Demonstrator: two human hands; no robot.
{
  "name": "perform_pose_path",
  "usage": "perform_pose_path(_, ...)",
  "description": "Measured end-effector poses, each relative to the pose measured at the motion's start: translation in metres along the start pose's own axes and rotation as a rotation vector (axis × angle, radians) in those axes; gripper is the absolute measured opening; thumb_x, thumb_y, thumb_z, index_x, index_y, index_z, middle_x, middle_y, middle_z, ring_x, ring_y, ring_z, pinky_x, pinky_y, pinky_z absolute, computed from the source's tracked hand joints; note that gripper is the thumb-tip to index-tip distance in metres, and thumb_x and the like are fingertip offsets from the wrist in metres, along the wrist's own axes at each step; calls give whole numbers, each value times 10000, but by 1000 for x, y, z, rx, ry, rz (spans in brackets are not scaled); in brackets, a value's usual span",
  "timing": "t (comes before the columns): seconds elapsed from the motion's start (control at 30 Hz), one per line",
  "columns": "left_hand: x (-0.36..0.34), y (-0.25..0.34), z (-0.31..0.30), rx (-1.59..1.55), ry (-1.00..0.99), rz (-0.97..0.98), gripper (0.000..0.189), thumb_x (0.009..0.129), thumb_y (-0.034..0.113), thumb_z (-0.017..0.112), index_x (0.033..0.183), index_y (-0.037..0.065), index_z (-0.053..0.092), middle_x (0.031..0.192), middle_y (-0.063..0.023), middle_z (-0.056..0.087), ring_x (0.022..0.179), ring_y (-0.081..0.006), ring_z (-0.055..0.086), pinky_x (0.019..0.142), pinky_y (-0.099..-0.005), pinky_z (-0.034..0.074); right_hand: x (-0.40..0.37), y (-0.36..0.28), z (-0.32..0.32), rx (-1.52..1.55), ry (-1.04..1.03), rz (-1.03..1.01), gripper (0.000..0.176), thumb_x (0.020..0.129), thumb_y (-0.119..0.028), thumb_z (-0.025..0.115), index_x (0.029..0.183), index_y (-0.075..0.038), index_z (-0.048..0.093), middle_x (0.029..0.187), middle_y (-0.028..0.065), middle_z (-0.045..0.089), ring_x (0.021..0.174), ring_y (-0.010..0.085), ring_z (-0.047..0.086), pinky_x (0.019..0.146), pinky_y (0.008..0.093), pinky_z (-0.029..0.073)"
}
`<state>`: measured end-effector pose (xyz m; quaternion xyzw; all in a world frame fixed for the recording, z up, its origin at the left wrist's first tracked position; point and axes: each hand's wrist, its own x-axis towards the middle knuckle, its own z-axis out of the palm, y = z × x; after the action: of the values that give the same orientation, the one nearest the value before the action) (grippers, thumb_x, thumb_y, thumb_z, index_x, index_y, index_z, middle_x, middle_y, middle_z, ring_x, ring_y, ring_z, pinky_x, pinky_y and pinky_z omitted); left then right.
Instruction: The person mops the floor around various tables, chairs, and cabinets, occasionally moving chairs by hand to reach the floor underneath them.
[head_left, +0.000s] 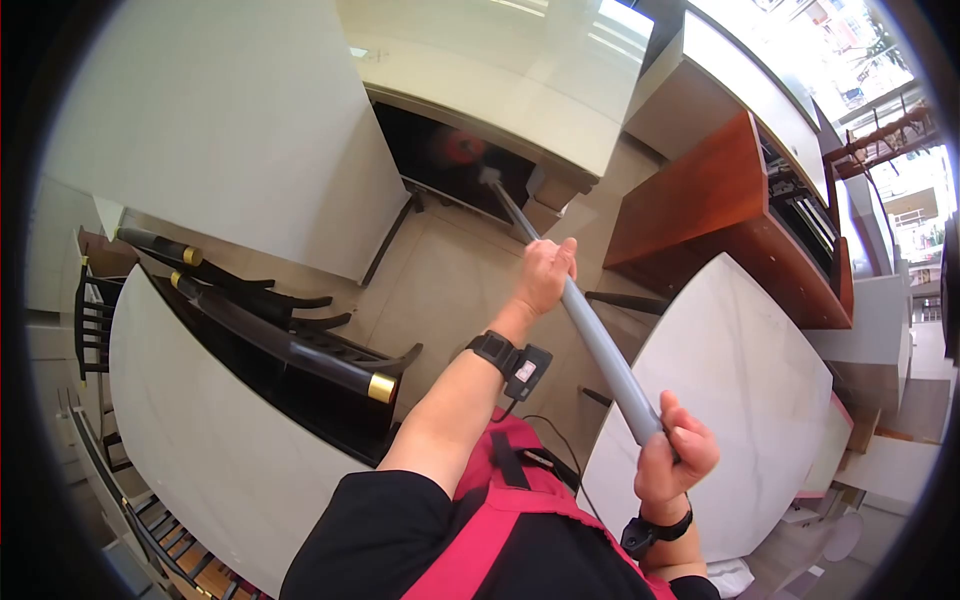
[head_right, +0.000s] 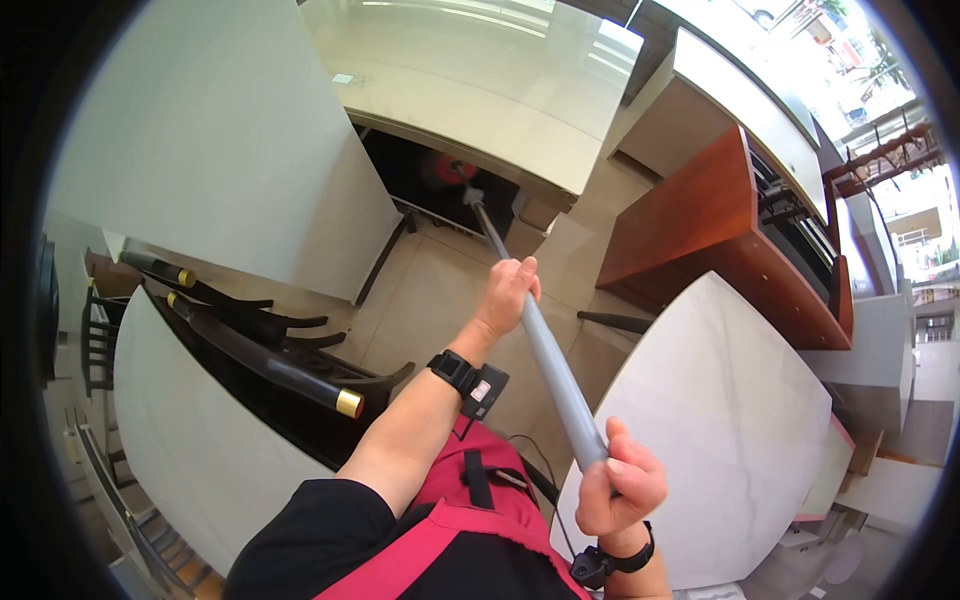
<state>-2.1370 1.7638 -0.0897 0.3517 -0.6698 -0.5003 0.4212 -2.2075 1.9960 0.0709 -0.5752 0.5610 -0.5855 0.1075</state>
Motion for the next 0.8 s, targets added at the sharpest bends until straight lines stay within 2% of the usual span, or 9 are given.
perform_pose_path(0.23, -76, 83, 42, -108, -139, -72, 661, 959, 443, 254, 490, 82, 550, 537, -113, 526, 656, -318, 521, 724, -430, 371, -22, -97, -61, -59, 247, -72, 446, 724, 84, 405, 1115, -131, 392, 1060, 164, 488, 817, 264, 571, 770, 406, 485)
perform_pose_path(0.33, -105, 118, 48, -19, -163, 75, 640, 961, 459, 229, 538, 77, 520, 587, -109, 544, 688, -309, 520, 736, -420, 357, -27, -128, -92, -117, 269, -32, 521, 693, 38, 424, 1165, -183, 419, 1138, 110, 490, 761, 229, 555, 720, 378, 475)
perform_pose_path(0.43, -130, 130, 48, 95, -275, 148, 599, 964, 454, 237, 567, 75, 476, 634, -99, 562, 722, -296, 517, 758, -416, 334, -32, -145, -106, -25, 292, -88, 505, 675, -12, 413, 1156, -137, 500, 968, 105, 526, 709, 201, 504, 706, 333, 436)
perform_pose_path(0.47, -138, 133, 48, 136, -253, 240, 603, 964, 437, 267, 528, 56, 433, 588, -115, 530, 660, -321, 501, 678, -416, 358, -34, -151, -110, -2, 326, -83, 477, 668, -26, 413, 1124, -118, 519, 906, 103, 529, 692, 192, 489, 694, 323, 425)
perform_pose_path(0.57, -150, 144, 48, -56, -379, 144, 599, 958, 415, 310, 508, 37, 427, 540, -151, 483, 570, -348, 470, 555, -417, 358, -42, -166, -124, 39, 429, -36, 357, 647, -44, 423, 981, -78, 541, 799, 77, 504, 656, 175, 462, 649, 305, 408)
perform_pose_path(0.6, -155, 150, 53, -111, -301, 128, 589, 951, 387, 355, 492, 24, 422, 506, -174, 438, 499, -366, 434, 472, -424, 329, -36, -172, -124, -101, 525, -24, 242, 613, -42, 441, 848, -82, 482, 732, 43, 429, 619, 157, 414, 613, 272, 392)
perform_pose_path(0.7, -165, 169, 53, -73, -394, 146, 538, 957, 357, 342, 547, 51, 510, 570, -118, 538, 545, -314, 505, 522, -376, 357, -39, -177, -169, 205, 320, -157, 225, 584, -14, 451, 797, -88, 453, 705, 26, 363, 606, 139, 360, 593, 227, 376)
perform_pose_path(0.73, -165, 173, 53, -107, -402, 186, 504, 949, 329, 375, 542, 51, 482, 538, -94, 506, 519, -299, 484, 523, -359, 342, -40, -188, -162, 298, 547, -85, 223, 585, 19, 438, 772, -98, 470, 709, 22, 332, 617, 127, 330, 581, 198, 359)
perform_pose_path(0.8, -162, 181, 51, -99, -397, 270, 492, 948, 311, 377, 535, 57, 461, 526, -83, 487, 506, -289, 467, 526, -348, 331, -35, -195, -165, 446, 617, -161, 231, 590, 47, 419, 760, -99, 480, 722, 21, 340, 626, 118, 327, 580, 199, 358)
